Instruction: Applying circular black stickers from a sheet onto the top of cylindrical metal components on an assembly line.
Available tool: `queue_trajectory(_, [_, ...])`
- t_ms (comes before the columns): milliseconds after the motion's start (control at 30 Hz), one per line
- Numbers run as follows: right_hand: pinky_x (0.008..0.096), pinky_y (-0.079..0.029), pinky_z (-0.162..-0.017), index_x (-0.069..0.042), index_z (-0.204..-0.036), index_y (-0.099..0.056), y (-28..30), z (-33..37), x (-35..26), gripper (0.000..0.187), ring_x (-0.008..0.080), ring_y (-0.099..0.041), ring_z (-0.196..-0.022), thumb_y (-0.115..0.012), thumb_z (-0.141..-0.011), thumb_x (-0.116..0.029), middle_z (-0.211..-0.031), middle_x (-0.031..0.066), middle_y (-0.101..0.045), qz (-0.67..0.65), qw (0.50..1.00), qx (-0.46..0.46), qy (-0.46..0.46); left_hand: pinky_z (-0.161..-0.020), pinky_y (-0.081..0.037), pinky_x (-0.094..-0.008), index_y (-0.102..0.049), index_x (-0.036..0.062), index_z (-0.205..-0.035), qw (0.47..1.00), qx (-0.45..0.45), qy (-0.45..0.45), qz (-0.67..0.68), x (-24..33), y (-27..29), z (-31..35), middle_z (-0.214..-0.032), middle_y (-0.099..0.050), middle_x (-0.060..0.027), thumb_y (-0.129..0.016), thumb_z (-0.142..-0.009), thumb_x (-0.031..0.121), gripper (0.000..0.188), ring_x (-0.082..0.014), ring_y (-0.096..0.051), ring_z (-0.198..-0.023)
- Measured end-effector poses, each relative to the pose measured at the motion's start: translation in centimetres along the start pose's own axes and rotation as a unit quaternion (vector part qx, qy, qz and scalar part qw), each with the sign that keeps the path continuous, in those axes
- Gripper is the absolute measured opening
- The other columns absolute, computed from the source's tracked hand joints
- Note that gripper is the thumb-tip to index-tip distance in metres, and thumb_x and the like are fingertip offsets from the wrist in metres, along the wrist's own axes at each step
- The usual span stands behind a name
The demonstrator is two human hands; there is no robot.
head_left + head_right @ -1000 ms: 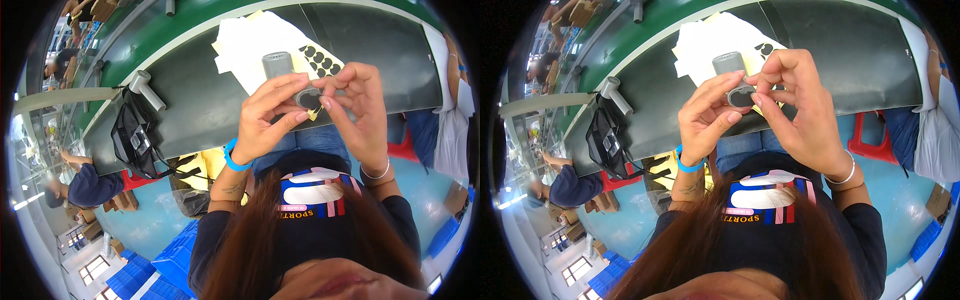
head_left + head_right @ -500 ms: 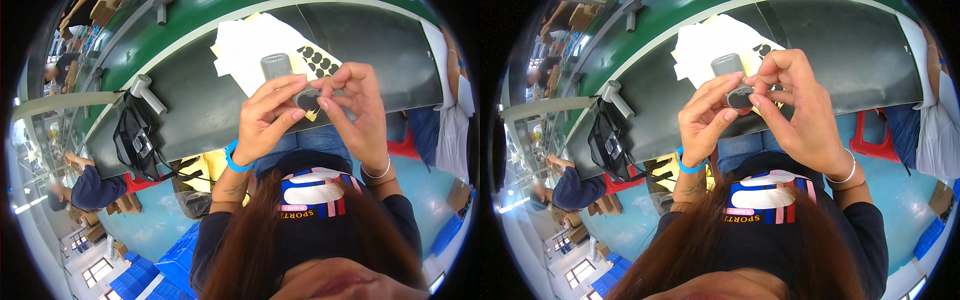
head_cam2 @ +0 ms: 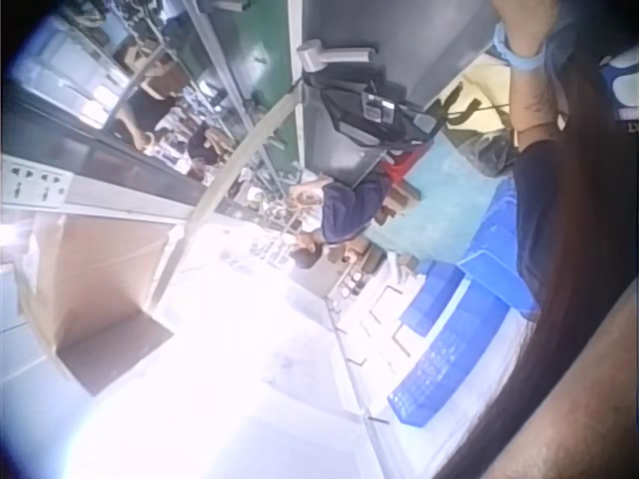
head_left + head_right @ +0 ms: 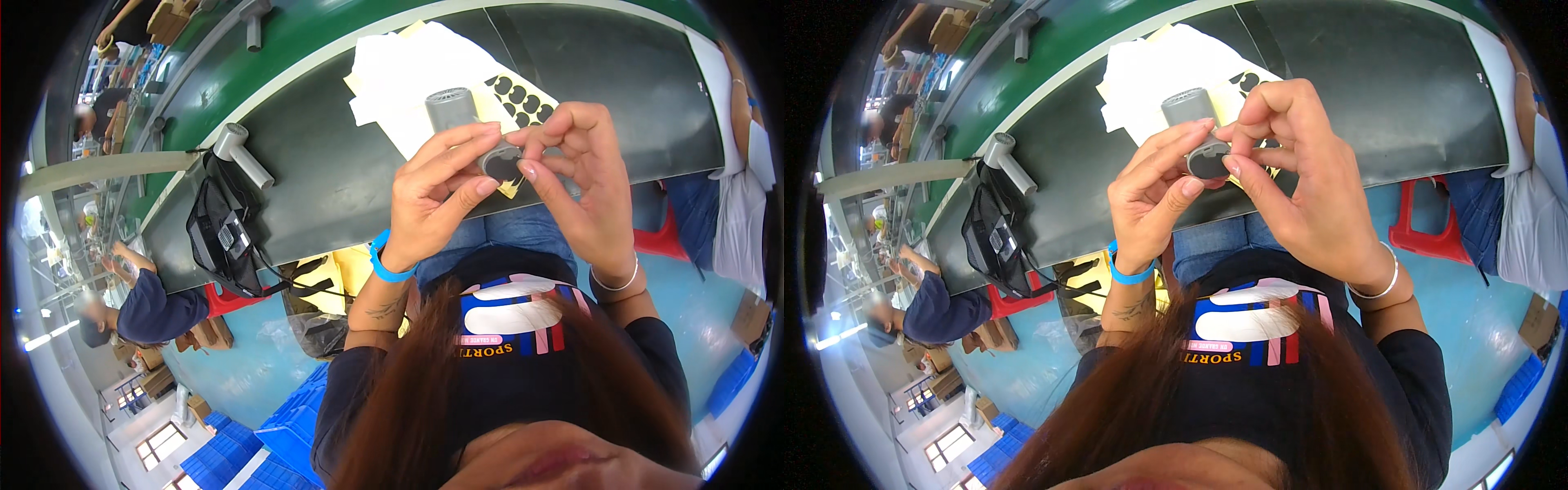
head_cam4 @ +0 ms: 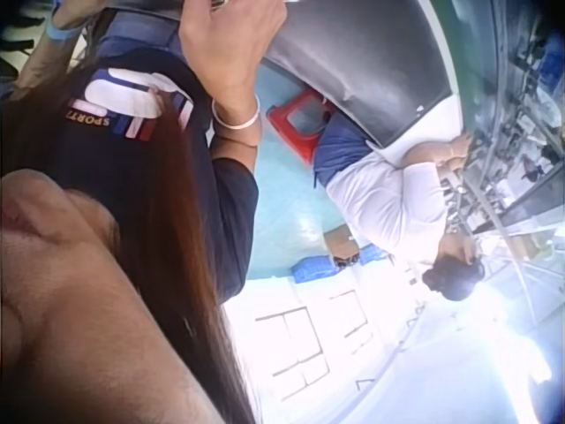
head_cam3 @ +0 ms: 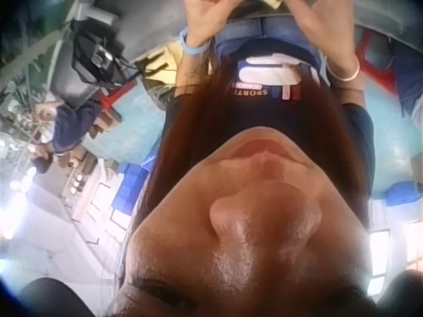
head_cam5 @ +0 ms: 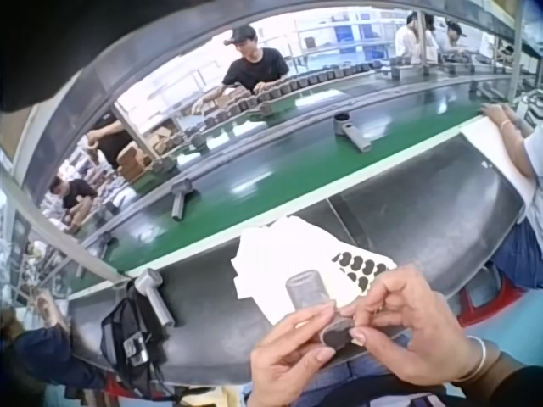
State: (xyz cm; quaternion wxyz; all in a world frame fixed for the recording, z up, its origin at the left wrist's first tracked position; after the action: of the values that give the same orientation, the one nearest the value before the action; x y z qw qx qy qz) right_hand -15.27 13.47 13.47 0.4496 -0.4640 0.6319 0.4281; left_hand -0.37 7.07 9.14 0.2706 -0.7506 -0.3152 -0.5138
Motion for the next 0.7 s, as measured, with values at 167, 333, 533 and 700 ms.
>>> queue_trajectory(167, [0.0245,-0.050,-0.082,-0.002,-0.110,-0.039,0.11,-0.11,-0.10,0.034,0.0150,-0.060,-0.100,-0.056,-0.084,0.011,-0.096,0.0091,-0.056,0.004,1.000,-0.008,0.003,-0.073,-0.053,-0.0218,-0.058,-0.0019,-0.122,1.000,-0.009,-0.004,-0.019,0.17,0.05,-0.07,-0.125,-0.054,-0.0139,-0.063,-0.084,-0.005,0.039,-0.0111,-0.057,-0.086])
queue_trajectory(333, [0.0240,-0.051,-0.081,-0.002,-0.110,-0.039,0.12,-0.12,-0.23,0.035,0.0132,-0.060,-0.097,-0.056,-0.083,0.012,-0.098,0.0097,-0.057,0.023,1.000,-0.012,0.001,-0.072,-0.052,-0.0215,-0.059,-0.0017,-0.122,1.000,-0.005,0.002,-0.016,-0.09,-0.13,0.06,-0.125,-0.054,-0.0137,-0.063,-0.085,-0.004,0.038,-0.0107,-0.057,-0.085])
queue_trajectory(533, [0.0242,-0.051,-0.081,-0.003,-0.110,-0.040,0.13,-0.13,-0.31,0.035,0.0134,-0.060,-0.097,-0.056,-0.083,0.011,-0.097,0.0091,-0.057,0.029,0.999,-0.012,-0.003,-0.072,-0.052,-0.0212,-0.059,-0.0018,-0.122,1.000,0.001,0.005,-0.005,-0.18,-0.15,0.10,-0.124,-0.054,-0.0134,-0.063,-0.085,-0.004,0.037,-0.0103,-0.057,-0.084])
queue_trajectory(700, [0.0247,-0.051,-0.081,-0.002,-0.110,-0.040,0.15,-0.11,-0.30,0.035,0.0142,-0.061,-0.097,-0.056,-0.083,0.011,-0.096,0.0085,-0.057,0.030,0.999,-0.009,-0.007,-0.071,-0.052,-0.0211,-0.060,-0.0020,-0.121,1.000,0.000,0.001,-0.015,-0.14,-0.19,0.09,-0.124,-0.055,-0.0134,-0.063,-0.085,-0.004,0.037,-0.0102,-0.057,-0.084])
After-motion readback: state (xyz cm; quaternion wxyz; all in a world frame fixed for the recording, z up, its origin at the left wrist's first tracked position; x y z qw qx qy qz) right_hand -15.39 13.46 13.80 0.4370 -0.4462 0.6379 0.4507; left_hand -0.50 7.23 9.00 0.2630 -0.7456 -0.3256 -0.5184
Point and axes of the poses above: each hand's wrist, its own z-axis away from the middle knuckle, its own y-axis out of the back of the hand, x = y × z, the point moved 4 cm from there along -z, towards the middle knuckle
